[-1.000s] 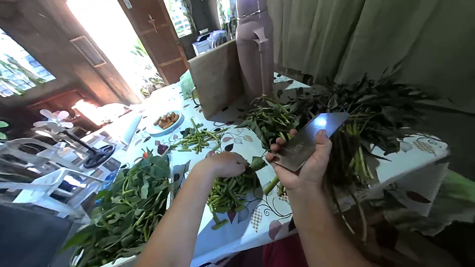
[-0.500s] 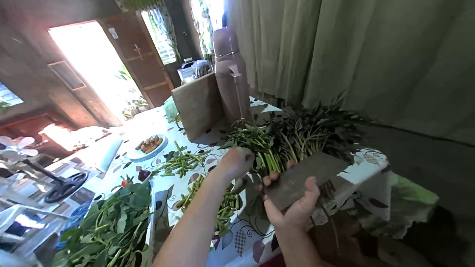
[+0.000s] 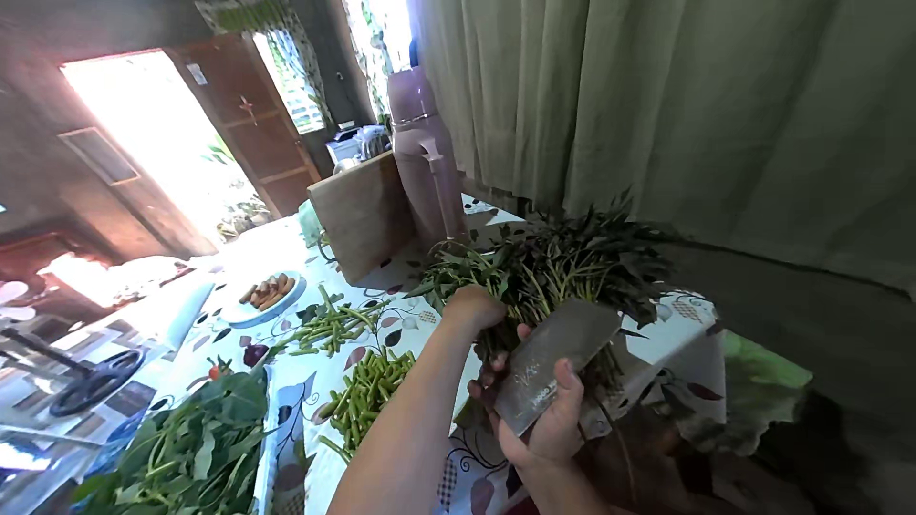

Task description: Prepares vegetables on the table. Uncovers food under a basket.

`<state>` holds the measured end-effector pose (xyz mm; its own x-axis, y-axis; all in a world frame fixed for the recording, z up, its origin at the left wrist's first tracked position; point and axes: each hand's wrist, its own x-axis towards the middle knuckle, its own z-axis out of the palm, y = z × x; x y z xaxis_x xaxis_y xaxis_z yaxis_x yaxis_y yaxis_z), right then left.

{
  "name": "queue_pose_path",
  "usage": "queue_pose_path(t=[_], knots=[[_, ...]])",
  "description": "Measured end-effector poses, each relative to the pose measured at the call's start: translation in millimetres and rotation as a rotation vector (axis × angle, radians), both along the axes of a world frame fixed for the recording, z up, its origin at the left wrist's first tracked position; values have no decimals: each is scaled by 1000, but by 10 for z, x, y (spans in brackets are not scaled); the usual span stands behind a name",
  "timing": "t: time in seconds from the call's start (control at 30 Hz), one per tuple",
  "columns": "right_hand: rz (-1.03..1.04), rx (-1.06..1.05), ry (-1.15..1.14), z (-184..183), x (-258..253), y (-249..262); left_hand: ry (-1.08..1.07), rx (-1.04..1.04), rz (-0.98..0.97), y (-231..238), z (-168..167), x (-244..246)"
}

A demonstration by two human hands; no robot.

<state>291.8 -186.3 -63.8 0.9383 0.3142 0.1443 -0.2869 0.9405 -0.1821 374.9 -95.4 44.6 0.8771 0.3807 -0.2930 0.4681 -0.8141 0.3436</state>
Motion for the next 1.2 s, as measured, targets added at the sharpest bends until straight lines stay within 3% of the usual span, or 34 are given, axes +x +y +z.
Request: queue_pose_path(t=[0.17,0.37,0.5,0.63,0.77,1.03,1.2], knots=[[41,104,-139,-42,1,4,-219,-126,72,137,178,-233],[93,127,-191,-12,35,14,-782,-415,-72,398,457,-452],[82,70,-190,-8,50,21,-854,-533,-67,556,513,-645],[132,-46,-299,12,94,35,-838,-420,-52,692,649,-1254],[204,-267,-616,169,145,39,-875,-354,-57,911,679,-1965],[312,-416,-1042,777,-135,246,-921,-63,15,1273,202,-3218],[516,-614,-1295,1160,-251,566,-947,119,4,1413,-35,-3728]])
